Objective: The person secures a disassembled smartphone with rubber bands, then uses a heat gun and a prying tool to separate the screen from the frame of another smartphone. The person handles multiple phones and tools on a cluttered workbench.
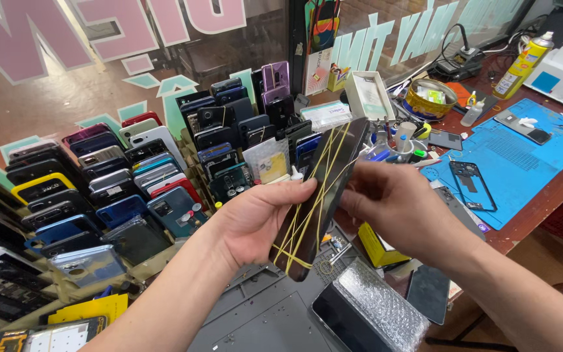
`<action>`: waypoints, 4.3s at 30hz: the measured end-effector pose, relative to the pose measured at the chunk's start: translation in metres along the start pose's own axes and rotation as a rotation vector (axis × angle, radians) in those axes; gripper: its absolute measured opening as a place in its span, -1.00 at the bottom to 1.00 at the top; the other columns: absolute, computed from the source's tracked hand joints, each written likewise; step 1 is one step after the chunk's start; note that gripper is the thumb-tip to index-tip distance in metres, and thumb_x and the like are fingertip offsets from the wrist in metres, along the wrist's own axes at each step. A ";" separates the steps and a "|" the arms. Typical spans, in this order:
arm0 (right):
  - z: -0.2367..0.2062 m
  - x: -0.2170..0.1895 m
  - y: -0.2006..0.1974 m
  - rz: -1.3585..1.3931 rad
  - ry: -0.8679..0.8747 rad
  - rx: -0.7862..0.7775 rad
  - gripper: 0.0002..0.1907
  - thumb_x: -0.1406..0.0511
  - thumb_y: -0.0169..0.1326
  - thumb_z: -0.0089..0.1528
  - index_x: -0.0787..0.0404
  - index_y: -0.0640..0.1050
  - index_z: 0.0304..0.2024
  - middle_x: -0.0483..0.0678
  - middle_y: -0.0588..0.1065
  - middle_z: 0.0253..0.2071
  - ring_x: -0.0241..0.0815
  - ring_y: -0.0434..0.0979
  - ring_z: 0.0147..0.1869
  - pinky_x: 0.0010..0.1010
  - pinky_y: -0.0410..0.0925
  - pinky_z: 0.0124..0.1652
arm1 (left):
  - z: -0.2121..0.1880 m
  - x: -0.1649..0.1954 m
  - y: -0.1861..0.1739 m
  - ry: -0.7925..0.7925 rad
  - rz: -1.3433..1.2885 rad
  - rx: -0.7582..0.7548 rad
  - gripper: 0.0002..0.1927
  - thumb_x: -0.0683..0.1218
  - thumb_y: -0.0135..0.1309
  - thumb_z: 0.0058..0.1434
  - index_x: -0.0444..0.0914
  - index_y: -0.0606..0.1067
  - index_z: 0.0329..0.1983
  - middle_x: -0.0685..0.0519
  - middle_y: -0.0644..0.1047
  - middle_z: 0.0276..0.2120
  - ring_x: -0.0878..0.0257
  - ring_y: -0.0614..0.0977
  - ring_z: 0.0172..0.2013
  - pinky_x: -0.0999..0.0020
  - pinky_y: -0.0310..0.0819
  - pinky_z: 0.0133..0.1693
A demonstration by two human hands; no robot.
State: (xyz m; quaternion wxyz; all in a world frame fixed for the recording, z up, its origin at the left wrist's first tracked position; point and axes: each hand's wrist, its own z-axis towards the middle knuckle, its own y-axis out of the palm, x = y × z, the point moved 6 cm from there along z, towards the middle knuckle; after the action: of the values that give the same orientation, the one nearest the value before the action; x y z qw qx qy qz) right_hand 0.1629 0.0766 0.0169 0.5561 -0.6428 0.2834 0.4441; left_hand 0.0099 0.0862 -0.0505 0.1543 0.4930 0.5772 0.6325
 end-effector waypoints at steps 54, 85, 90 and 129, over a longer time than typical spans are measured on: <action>-0.065 -0.091 0.034 0.574 -0.232 -0.546 -0.44 0.36 0.18 0.33 0.26 0.37 0.36 -0.09 0.56 -0.36 -0.37 0.61 -0.29 -0.48 0.51 -0.24 | 0.023 -0.018 -0.031 0.147 0.281 0.290 -0.64 -0.06 -0.01 0.25 -0.22 0.52 0.10 0.08 0.71 -0.08 0.32 0.78 -0.15 0.20 0.72 -0.17; 0.010 0.032 0.053 -0.413 -0.300 0.225 -0.85 0.30 0.22 0.12 0.20 0.68 -0.28 0.00 0.62 -0.31 0.00 0.65 -0.25 -0.25 0.48 -0.24 | -0.001 0.005 -0.015 0.209 1.502 0.955 -0.43 -0.24 0.03 0.10 -0.20 0.35 0.25 -0.21 0.60 0.00 -0.14 0.58 0.11 0.07 0.46 0.10; 0.016 0.048 0.068 -0.485 -0.347 0.173 -0.88 0.30 0.19 0.16 0.21 0.68 -0.33 0.04 0.61 -0.32 0.05 0.63 -0.24 -0.19 0.46 -0.23 | -0.006 0.001 -0.026 0.161 1.513 0.964 -0.33 -0.24 0.02 0.13 -0.16 0.25 0.37 -0.27 0.59 -0.03 -0.18 0.59 0.07 0.07 0.46 0.07; 0.036 0.083 0.034 0.128 0.164 0.118 -0.84 0.35 0.12 0.25 0.29 0.63 -0.16 -0.12 0.60 -0.44 -0.38 0.50 -0.43 -0.50 0.41 -0.41 | -0.010 -0.005 -0.056 -0.051 0.051 0.382 -0.70 -0.12 0.18 0.25 -0.33 0.56 0.01 -0.05 0.68 -0.21 0.18 0.72 -0.26 0.19 0.67 -0.16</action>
State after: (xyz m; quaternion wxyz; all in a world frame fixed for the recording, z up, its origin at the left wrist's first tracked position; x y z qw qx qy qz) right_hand 0.1617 0.1152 -0.0719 0.5383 -0.6237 0.3943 0.4071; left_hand -0.0169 0.0930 -0.1008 0.0564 0.5438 0.6699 0.5023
